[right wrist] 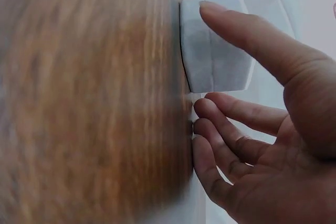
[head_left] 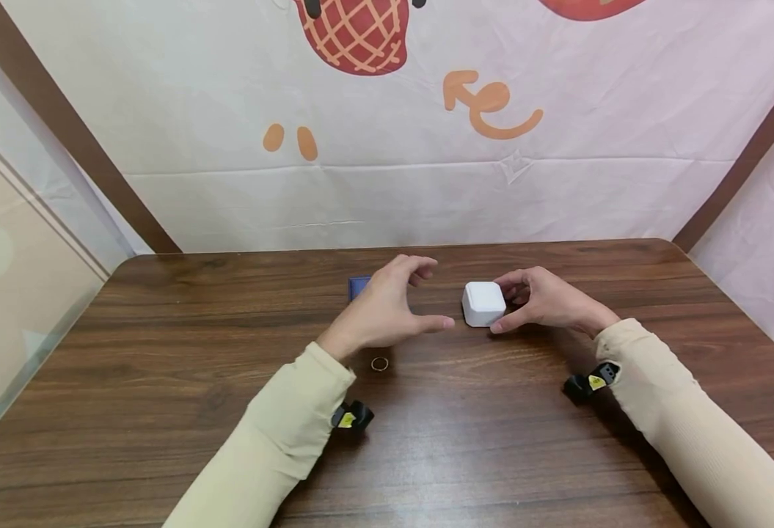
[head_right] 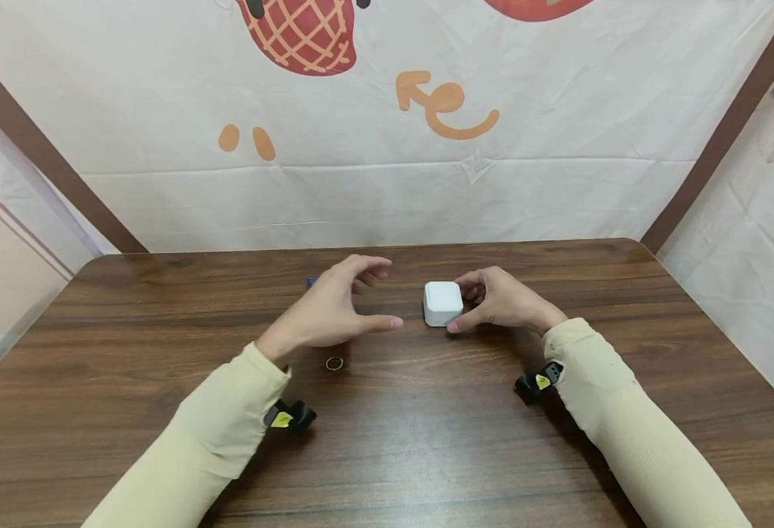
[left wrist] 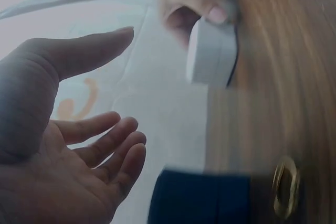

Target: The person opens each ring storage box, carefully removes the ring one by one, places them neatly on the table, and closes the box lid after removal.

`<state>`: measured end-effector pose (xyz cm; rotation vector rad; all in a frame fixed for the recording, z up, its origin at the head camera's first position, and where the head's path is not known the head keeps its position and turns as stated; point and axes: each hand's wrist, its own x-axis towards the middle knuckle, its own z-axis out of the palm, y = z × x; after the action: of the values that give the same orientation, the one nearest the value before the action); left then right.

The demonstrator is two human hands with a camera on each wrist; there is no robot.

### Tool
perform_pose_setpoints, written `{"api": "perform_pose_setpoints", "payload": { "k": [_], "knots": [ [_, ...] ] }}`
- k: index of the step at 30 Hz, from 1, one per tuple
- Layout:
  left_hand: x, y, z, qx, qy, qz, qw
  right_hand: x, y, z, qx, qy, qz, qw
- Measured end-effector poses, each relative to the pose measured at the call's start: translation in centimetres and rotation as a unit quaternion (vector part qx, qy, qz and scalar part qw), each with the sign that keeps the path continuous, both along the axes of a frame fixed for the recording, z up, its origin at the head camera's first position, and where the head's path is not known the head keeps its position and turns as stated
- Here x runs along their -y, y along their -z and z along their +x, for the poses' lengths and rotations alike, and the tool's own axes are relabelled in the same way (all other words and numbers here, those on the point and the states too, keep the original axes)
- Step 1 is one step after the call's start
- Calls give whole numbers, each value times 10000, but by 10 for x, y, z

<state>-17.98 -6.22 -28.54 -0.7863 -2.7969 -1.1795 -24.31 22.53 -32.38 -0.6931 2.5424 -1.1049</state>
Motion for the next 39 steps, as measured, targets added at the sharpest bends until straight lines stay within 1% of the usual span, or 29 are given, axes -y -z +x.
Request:
{"api": "perform_pose_setpoints", "payload": {
  "k": [3, 7, 11, 15, 21, 27, 32, 36, 39],
  "knots": [
    [-17, 6, -5, 107, 0, -90, 9999, 0, 0, 1, -8, -18, -3, 10000],
    [-34, 14, -12, 363, -79, -202, 9991, -1, 0, 1, 4, -43, 10, 10000],
    [-47, 22, -18, 551, -204, -187, 9981, -1, 1, 1, -99, -59, 11, 9999],
    [-55, 28, -24, 618, -271, -120, 9976, -2, 2, 0, -268, -124, 32, 9996],
    [-62, 36, -31, 757, -411, -46, 9963, -2, 3, 0, -338, -201, 36, 9992],
    [-66, 43, -34, 643, -417, -94, 9970, -1, 3, 1, -409, -216, 39, 9989],
    [-66, 45, -36, 646, -291, -96, 9974, 0, 3, 1, -475, -183, 131, 9986],
    [-66, 44, -37, 650, -104, -149, 9977, 0, 4, 1, -602, -191, 247, 9977],
    [-66, 43, -37, 735, -35, -123, 9972, 0, 5, 0, -683, -199, 306, 9970]
  ]
}}
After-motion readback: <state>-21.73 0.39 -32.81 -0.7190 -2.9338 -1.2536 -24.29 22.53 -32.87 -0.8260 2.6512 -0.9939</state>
